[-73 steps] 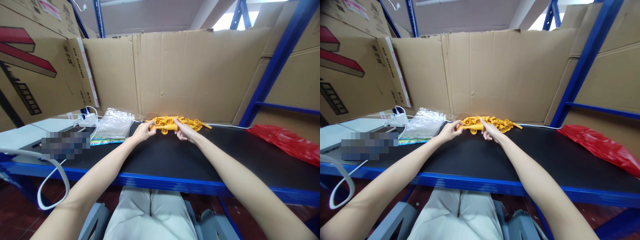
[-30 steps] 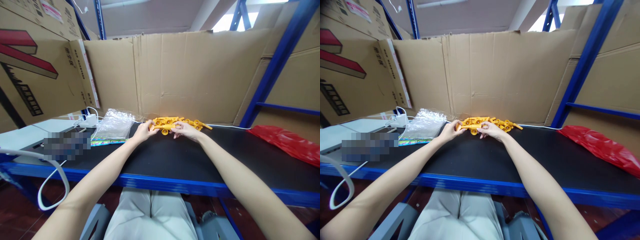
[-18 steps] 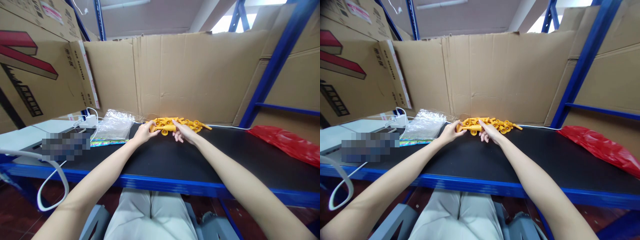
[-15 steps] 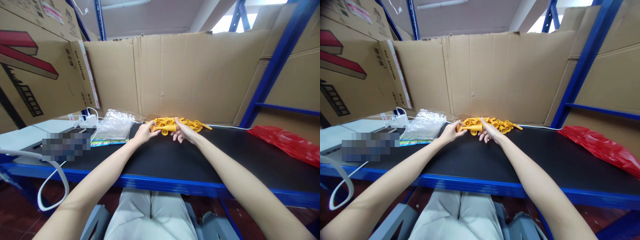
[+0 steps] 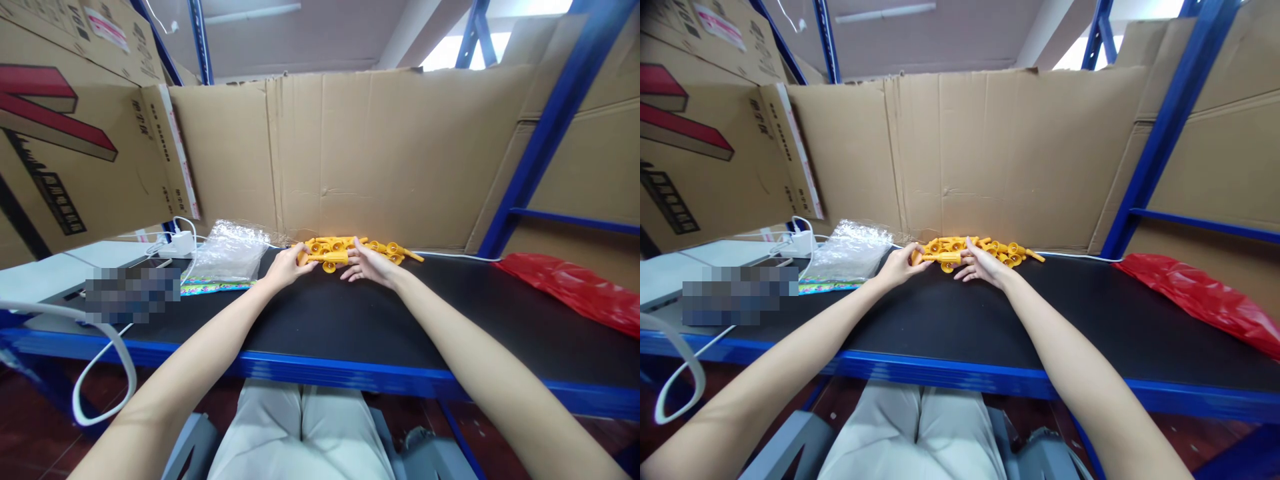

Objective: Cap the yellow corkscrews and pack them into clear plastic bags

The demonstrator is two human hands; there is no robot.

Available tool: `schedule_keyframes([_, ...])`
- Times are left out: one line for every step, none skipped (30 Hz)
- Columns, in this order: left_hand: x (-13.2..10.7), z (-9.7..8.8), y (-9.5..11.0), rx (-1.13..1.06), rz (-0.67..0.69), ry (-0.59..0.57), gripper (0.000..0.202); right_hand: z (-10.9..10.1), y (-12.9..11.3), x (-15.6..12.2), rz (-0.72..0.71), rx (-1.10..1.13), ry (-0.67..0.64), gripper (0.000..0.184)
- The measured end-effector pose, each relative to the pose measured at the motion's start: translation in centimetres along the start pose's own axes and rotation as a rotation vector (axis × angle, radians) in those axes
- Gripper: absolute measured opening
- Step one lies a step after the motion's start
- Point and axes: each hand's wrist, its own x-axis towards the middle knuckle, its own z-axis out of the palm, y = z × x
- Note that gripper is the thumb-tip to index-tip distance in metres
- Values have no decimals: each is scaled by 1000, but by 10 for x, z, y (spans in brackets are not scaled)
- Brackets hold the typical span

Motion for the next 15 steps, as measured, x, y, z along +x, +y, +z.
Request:
schedule_keyframes([0,0,-1,3,-3,-3,31,-2,-1,0,0,9,10,52])
schedule_keyframes([0,0,-2,5,-6,-5,30,-3,-1,-1,0,16,21,51])
schedule_keyframes([0,0,-2,6,-8,-5,30,-4,-1,-1,0,21,28,49])
schedule_keyframes([0,0,-3,7,-10,-5,31,-5,-1,-1,-1,24,30,47])
schedule_keyframes([1,0,-4,6,-14,-4,31,-5,-1,-1,-3,22,27,44])
schedule_keyframes([1,0,-4,6,-18,-5,31,-5,-1,-2,-7,16,22,40])
schedule_keyframes([1,0,-4,6,-22,-6,32,-4,0,-2,-15,7,21,35])
schedule_keyframes([1,0,-3,5,-26,-8,32,-2,1,-1,-26,-6,31,31])
schedule_keyframes([0,0,-3,2,-28,-13,32,1,2,-1,-39,-17,51,27])
schedule_keyframes([0,-1,-2,-5,-31,-21,33,4,3,0,-53,-21,80,24])
schedule_keyframes([0,-2,-2,-20,-35,-31,35,7,4,0,-70,-15,115,22])
schedule_keyframes([0,-2,-1,-44,-41,-42,38,9,5,1,-89,0,147,20])
schedule_keyframes([0,-3,-2,-75,-51,-51,43,11,4,2,-111,24,172,17])
schedule_keyframes([0,-3,-2,-111,-65,-57,49,11,3,3,-137,54,196,14])
schedule_keyframes([1,-3,-4,-147,-82,-55,54,9,1,4,-167,87,225,11])
